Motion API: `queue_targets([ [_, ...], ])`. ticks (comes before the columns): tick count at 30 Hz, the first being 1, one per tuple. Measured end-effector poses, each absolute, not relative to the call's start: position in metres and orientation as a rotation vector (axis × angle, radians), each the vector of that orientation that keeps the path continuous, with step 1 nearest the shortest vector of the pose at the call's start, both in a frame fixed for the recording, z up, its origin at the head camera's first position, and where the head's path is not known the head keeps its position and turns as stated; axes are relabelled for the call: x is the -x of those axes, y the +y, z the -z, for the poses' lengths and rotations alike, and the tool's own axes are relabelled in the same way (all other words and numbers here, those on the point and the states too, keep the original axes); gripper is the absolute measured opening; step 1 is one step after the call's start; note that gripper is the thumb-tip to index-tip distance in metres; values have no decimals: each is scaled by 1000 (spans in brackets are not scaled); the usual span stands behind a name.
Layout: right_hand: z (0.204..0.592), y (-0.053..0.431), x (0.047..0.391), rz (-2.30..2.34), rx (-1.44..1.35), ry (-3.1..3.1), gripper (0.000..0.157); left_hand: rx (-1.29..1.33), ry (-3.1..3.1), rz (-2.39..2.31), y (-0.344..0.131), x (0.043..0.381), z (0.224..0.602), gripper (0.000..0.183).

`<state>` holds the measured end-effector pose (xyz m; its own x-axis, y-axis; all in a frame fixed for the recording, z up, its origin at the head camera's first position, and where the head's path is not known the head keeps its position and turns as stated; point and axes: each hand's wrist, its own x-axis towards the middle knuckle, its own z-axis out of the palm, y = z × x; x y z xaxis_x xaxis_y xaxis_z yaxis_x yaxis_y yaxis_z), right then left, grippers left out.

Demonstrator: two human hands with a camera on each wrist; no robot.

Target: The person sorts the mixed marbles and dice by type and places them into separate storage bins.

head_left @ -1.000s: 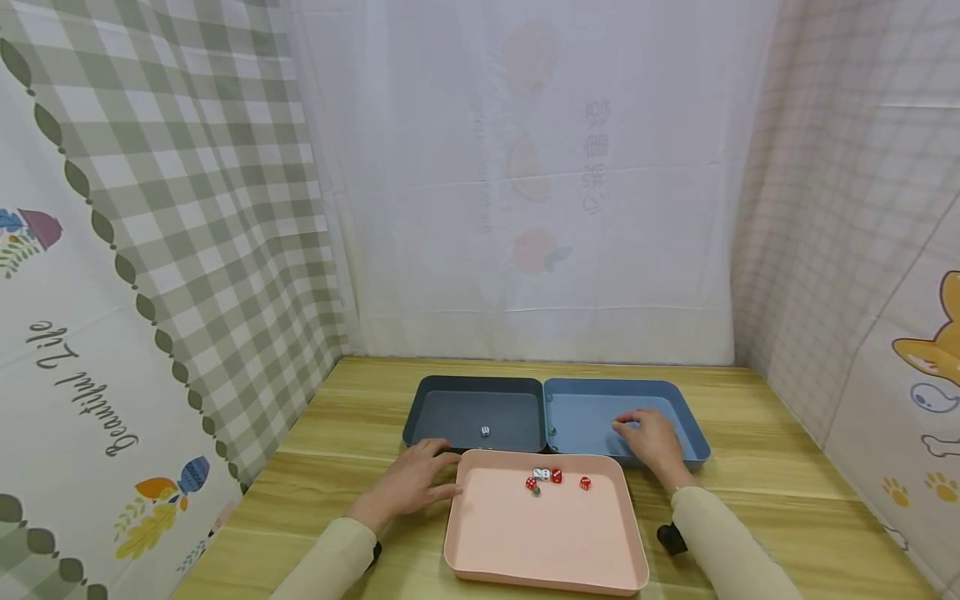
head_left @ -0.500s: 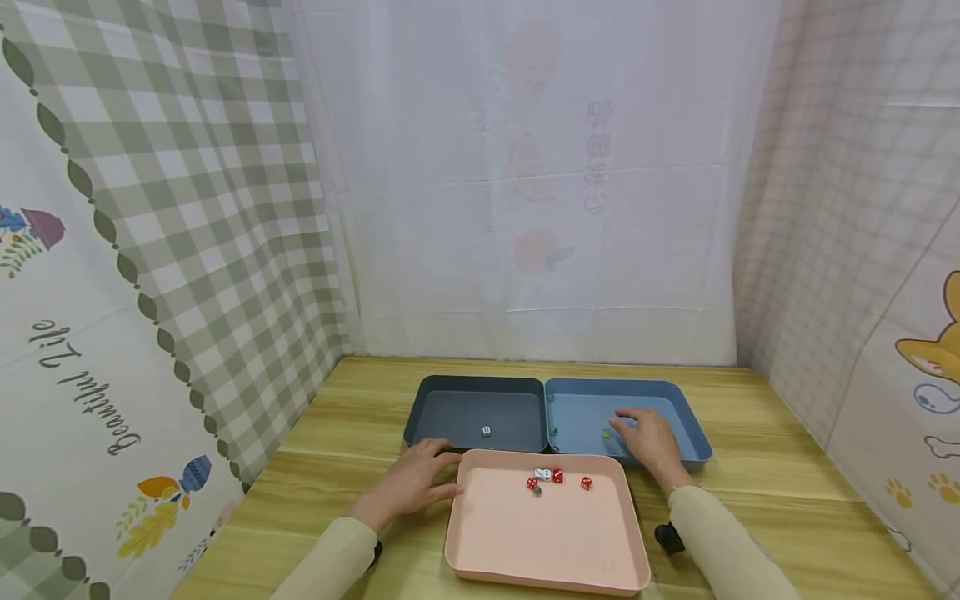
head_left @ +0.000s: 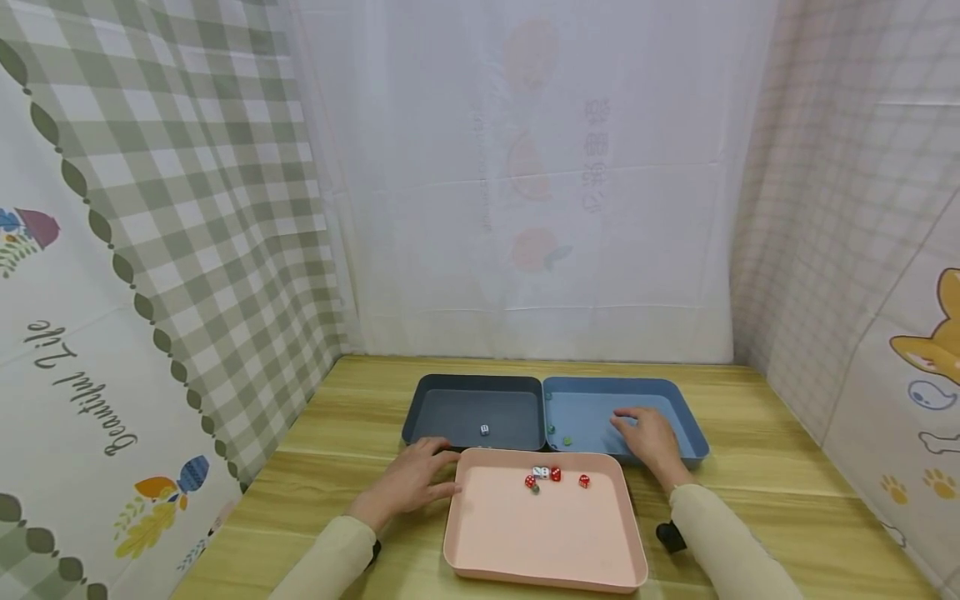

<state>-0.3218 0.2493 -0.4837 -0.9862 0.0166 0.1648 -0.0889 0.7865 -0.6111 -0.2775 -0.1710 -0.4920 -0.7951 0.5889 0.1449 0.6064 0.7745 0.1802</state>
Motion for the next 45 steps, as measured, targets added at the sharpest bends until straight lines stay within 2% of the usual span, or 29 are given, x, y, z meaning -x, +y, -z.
queue_targets([
  [45,490,247,308,-971,-215,-2796,32,954,-2876,338,-170,276,492,51],
])
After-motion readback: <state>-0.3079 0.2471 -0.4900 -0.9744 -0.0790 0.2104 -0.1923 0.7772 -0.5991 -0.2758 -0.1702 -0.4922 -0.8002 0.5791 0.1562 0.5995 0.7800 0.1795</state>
